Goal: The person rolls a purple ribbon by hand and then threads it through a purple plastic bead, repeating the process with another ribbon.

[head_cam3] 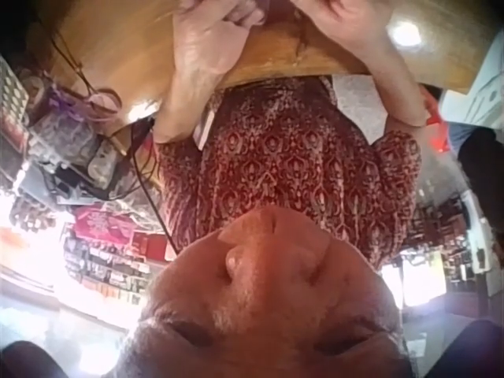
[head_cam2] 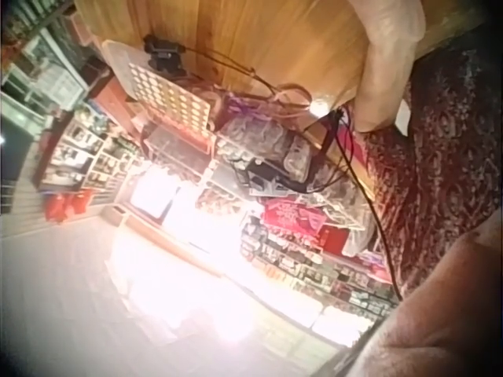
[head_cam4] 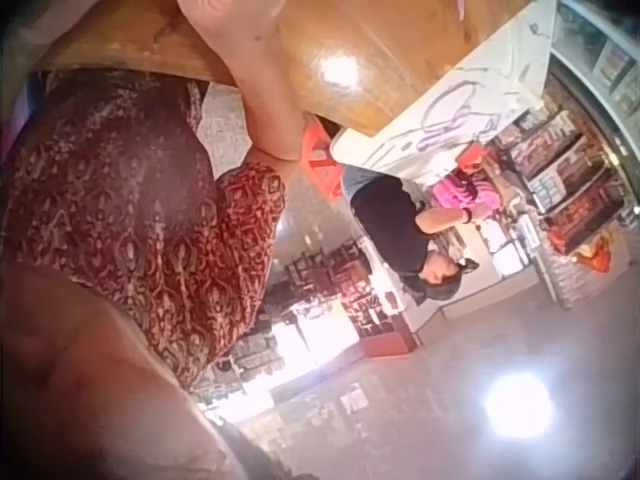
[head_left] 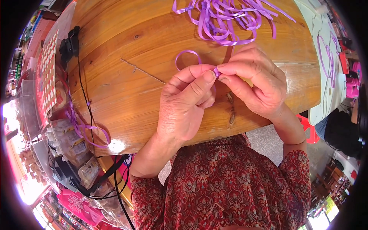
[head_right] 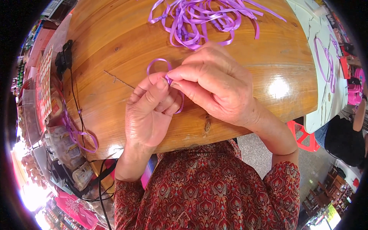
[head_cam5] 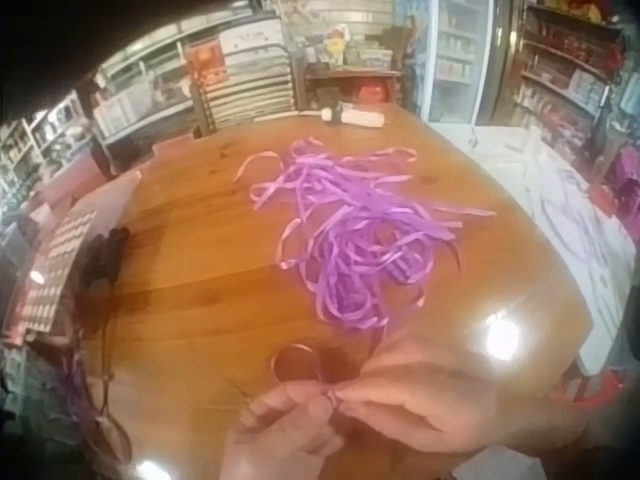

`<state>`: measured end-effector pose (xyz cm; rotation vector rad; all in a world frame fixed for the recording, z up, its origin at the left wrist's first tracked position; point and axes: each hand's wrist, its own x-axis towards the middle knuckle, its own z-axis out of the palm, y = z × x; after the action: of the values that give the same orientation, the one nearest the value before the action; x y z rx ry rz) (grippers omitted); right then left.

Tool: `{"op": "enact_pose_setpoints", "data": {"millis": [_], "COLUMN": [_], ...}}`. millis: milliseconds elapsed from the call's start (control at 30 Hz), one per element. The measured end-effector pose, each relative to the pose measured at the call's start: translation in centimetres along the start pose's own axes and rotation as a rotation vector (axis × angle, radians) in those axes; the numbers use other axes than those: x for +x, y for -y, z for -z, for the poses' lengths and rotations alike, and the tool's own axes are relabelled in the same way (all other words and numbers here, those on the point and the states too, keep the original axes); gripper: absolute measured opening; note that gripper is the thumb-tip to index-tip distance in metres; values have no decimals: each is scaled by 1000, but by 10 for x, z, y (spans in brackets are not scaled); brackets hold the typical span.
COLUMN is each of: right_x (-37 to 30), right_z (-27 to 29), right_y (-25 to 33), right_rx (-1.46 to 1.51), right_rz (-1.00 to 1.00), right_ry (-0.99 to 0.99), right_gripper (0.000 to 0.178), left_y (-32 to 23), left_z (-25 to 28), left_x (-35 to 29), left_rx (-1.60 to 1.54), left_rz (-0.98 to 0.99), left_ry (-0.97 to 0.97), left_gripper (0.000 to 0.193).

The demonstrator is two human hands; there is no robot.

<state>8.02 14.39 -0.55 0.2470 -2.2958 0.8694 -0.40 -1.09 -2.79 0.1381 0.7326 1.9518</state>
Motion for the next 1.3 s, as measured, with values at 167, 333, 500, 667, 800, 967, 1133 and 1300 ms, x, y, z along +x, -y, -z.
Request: {"op": "enact_pose_setpoints", "data": {"millis": [167, 333, 500, 667, 800, 967, 1133, 1300], "right_x": [0, -5, -9, -8, -2, 18, -6, -22], "right_z": [-2, 0, 7, 5, 27, 36, 11, 23], "right_y": [-2, -2, 0, 3, -3, 20, 13, 17], "right_rx": [-15, -8, 420, 659, 412, -324, -215, -151], "right_rz": [12, 16, -398, -563, -447, 97, -90, -188], "right_ry": [-29, -19, -68, -175, -252, 38, 158, 108], "right_gripper": [25, 20, 10, 8, 11, 30, 37, 32], "left_y": [0, 5, 6, 3, -2, 2, 2, -1], "left_z": [-7, -3, 1, -5, -3, -6, -8, -8], "left_x": [0, 1, 2, 0, -1, 0, 0, -2], "left_rx": [88, 133, 70, 155, 345, 494, 605, 1034], "left_rz": [-13, -65, -11, -32, -107, -171, -382, -406], "left_ry": [-65, -76, -35, -88, -118, -244, -230, -126], "left_gripper": [15, 13, 11, 11, 10, 7, 7, 6]}}
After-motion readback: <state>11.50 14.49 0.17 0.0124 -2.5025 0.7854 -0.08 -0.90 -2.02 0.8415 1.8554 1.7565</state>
